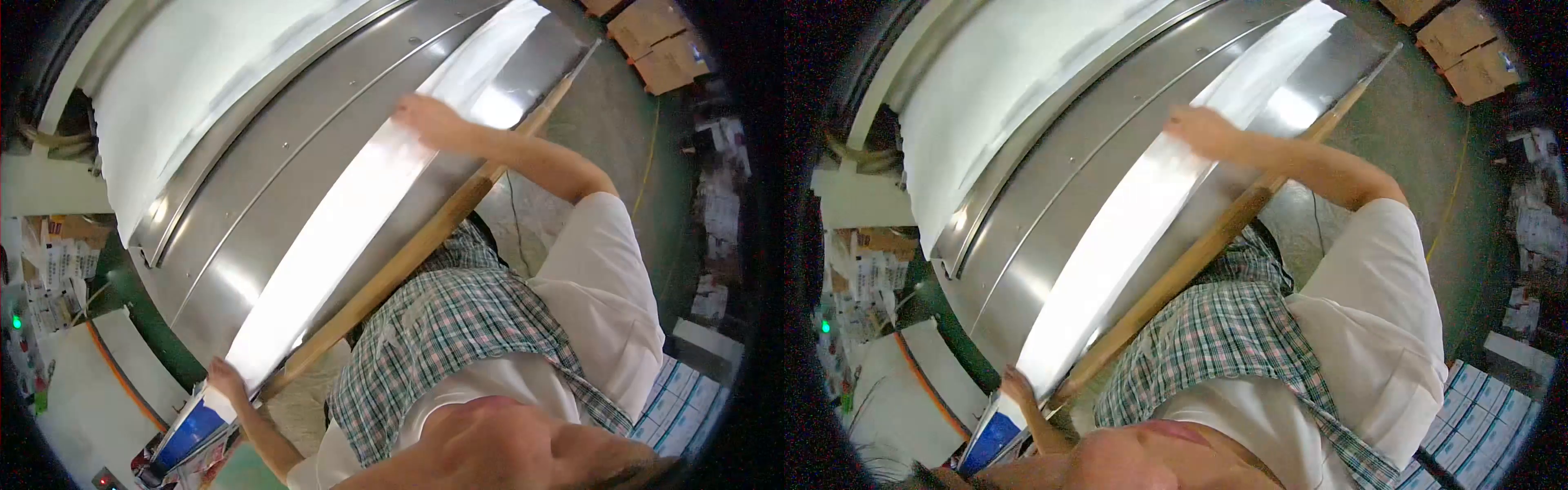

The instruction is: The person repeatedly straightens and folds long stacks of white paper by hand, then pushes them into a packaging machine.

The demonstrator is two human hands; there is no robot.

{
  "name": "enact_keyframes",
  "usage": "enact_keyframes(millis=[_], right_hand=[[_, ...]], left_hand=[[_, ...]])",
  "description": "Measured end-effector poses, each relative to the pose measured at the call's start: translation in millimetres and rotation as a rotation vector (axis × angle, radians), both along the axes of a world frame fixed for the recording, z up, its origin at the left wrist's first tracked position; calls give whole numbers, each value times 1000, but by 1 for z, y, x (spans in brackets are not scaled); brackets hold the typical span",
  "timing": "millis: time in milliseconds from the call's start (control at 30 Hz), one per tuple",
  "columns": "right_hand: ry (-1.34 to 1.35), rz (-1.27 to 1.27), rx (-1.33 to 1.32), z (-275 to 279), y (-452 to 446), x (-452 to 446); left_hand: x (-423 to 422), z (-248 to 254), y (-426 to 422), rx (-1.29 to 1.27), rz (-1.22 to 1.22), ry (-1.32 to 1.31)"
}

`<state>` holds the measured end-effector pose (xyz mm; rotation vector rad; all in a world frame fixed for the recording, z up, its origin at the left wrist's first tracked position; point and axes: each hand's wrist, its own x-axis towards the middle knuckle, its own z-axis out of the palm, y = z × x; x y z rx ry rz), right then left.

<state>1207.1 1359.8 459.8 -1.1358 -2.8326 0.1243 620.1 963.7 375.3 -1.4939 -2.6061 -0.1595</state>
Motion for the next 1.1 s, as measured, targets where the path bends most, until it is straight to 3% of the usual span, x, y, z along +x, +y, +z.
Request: enact_keyframes(millis=[33, 100, 167, 200, 233, 267, 300, 433, 500, 567, 633, 733, 800, 867, 933, 967, 1033, 1067, 1100], right_hand=[[55, -32, 69, -9, 19, 21], [113, -57, 135, -18, 55, 59], [5, -240, 108, -12, 87, 91], [5, -227, 106, -5, 97, 107], [-11, -195, 151, 3, 106, 123], [-26, -163, 196, 6, 114, 140], [-25, -152, 196, 3, 126, 156], [-142, -434, 291, -16, 185, 227], [106, -366, 622, -58, 234, 298], [-95, -761, 386, -37, 252, 314], [-24, -857, 498, -32, 265, 337], [-208, -851, 544, -37, 286, 374], [-319, -842, 536, -70, 338, 443], [-439, -831, 526, -65, 348, 445], [118, -576, -46, -18, 322, 400], [116, -571, -52, -32, 327, 389], [25, -286, 129, -71, 322, 369], [27, -283, 123, -76, 322, 361], [-31, -488, 179, -75, 323, 347]], left_hand=[[-48, -20, -29, 12, -15, 36], [26, 57, 13, -354, 322, 307], [45, 49, 34, -319, 271, 296], [57, 46, 44, -280, 214, 283], [94, 57, 70, -396, 261, 246], [87, 27, 69, -275, 147, 271], [142, 59, 114, -328, 354, -52], [201, 33, 155, -285, 340, 23], [221, 36, 170, -265, 352, -34], [237, 39, 182, -255, 383, -53], [251, 41, 190, -240, 412, -69], [263, 39, 200, -247, 373, -35], [275, 39, 210, -264, 363, -41], [281, 45, 217, -279, 378, -60], [281, 43, 217, -343, 352, -73], [280, 41, 218, -349, 358, -74], [278, 41, 219, -375, 376, -109], [278, 42, 221, -380, 381, -106], [280, 41, 223, -406, 388, -109]])
